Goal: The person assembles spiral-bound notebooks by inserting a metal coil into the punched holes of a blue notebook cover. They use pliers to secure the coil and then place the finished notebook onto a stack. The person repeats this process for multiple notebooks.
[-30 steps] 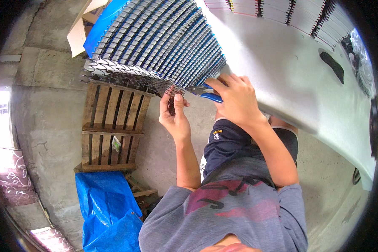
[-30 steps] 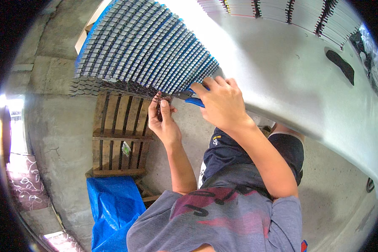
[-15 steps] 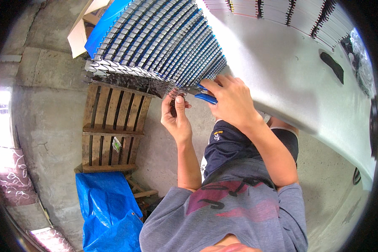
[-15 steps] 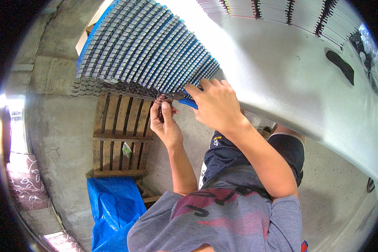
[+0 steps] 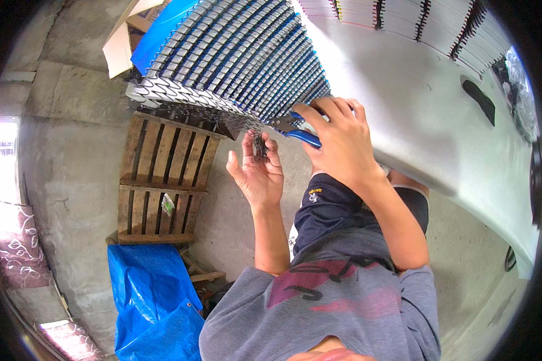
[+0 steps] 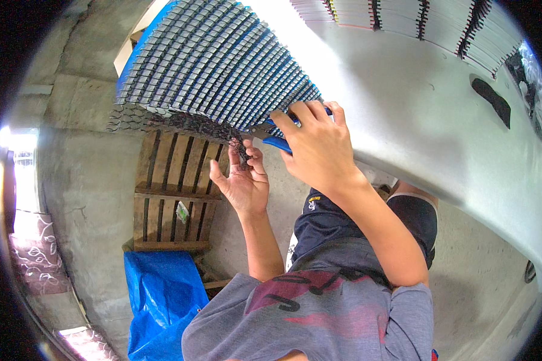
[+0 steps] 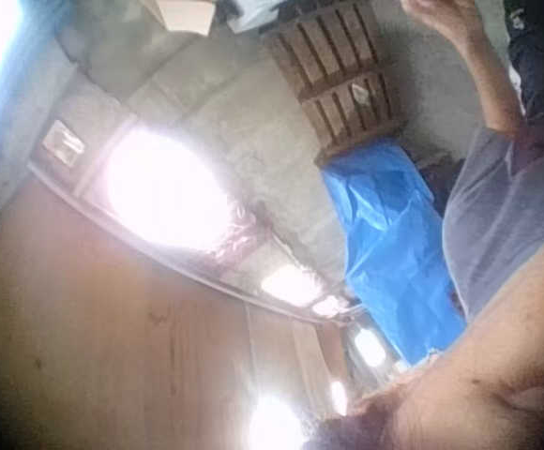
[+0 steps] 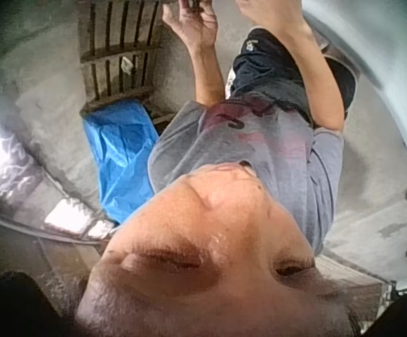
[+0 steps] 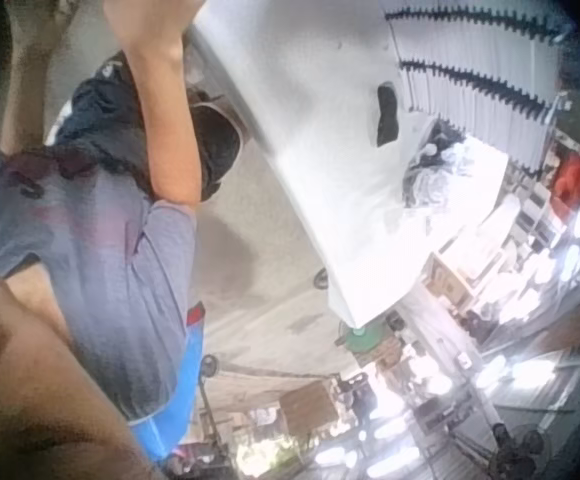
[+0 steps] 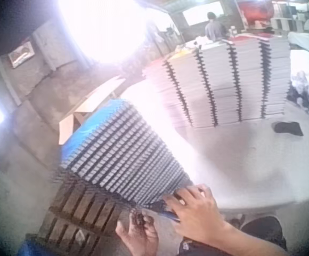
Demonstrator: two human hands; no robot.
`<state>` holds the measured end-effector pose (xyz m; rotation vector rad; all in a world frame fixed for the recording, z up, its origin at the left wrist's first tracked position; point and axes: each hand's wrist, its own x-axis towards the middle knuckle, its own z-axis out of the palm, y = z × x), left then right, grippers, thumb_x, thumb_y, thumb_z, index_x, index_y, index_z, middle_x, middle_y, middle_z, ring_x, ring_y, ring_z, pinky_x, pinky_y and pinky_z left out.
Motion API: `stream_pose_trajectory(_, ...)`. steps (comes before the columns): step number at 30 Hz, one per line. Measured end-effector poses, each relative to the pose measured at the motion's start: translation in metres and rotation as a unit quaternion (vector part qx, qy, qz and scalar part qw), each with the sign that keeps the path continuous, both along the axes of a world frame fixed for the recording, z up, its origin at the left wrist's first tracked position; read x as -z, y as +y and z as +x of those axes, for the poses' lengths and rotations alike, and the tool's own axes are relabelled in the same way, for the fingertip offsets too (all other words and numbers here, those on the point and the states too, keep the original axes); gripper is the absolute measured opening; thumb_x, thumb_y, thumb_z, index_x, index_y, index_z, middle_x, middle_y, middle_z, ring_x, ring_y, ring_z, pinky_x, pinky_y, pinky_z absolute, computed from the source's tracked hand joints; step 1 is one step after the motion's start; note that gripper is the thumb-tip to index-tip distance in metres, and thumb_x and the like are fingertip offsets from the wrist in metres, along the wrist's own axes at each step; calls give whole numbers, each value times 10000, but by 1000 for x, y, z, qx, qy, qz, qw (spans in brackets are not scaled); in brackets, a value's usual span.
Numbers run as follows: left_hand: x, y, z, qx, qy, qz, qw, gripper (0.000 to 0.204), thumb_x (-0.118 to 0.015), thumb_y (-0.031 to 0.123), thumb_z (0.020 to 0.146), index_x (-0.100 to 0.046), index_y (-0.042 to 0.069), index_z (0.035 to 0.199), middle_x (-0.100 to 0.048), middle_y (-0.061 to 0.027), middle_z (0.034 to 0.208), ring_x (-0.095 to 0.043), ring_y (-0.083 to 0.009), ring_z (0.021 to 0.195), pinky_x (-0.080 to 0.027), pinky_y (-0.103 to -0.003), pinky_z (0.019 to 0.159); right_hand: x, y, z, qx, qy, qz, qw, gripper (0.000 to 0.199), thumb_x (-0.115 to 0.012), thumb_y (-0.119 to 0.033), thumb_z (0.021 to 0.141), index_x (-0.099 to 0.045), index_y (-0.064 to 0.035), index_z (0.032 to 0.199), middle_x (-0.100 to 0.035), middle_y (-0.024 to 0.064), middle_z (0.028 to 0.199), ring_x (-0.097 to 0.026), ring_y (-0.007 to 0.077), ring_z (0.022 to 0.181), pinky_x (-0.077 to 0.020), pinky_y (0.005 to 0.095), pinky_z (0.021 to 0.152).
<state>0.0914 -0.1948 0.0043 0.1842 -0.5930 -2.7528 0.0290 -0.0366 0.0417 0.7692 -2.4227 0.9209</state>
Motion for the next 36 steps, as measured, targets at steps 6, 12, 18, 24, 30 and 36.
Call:
stream_pose_trajectory(6,1,-6,-8,-110,-1,-312,944,293,-619,202,888,-547,45,1124,-591,-81,1072,-576,-126,873,-494,-222,714,-4,-7,3,2,-7,33,999,400,-727,-219,674,-620,-151,1053,-587,43,970,-566,207,955,-375,441,872)
stream_pose_trajectory(12,-9,1,-16,-200,-45,-381,901,134,-651,48,842,-606,18,964,-627,-68,904,-556,-105,723,-446,-237,596,-6,-6,1,-12,-41,35,998,368,-724,-209,682,-621,-145,1029,-607,65,884,-608,240,851,-448,406,743)
stream_pose_trajectory(18,-6,3,-18,-241,-55,-394,885,125,-659,39,832,-605,5,940,-614,-77,882,-533,-107,671,-441,-251,560,3,-9,1,-28,-87,20,996,371,-725,-196,673,-620,-153,1026,-618,86,866,-635,263,771,-487,397,691)
stream_pose_trajectory(24,-2,-6,-5,-228,-18,-353,907,153,-677,54,812,-599,-9,928,-582,-164,1112,-555,-96,685,-440,-221,527,3,2,0,-3,-49,13,999,445,-729,-178,649,-607,-168,1076,-597,55,940,-594,232,907,-409,418,856)
stream_pose_trajectory(30,-15,5,-3,-238,27,-444,863,142,-687,20,781,-584,-11,875,-554,-207,1191,-582,-93,681,-481,-212,515,-5,-1,0,1,-5,1,1000,450,-736,-178,641,-602,-169,1070,-565,31,975,-546,216,971,-330,431,926)
stream_pose_trajectory(36,-16,5,-13,-285,-29,-486,826,171,-704,8,772,-585,-12,891,-601,-174,1101,-592,-114,675,-505,-228,590,-12,-8,1,4,-5,19,1000,416,-735,-189,647,-604,-168,1041,-565,40,947,-554,222,934,-371,435,846)
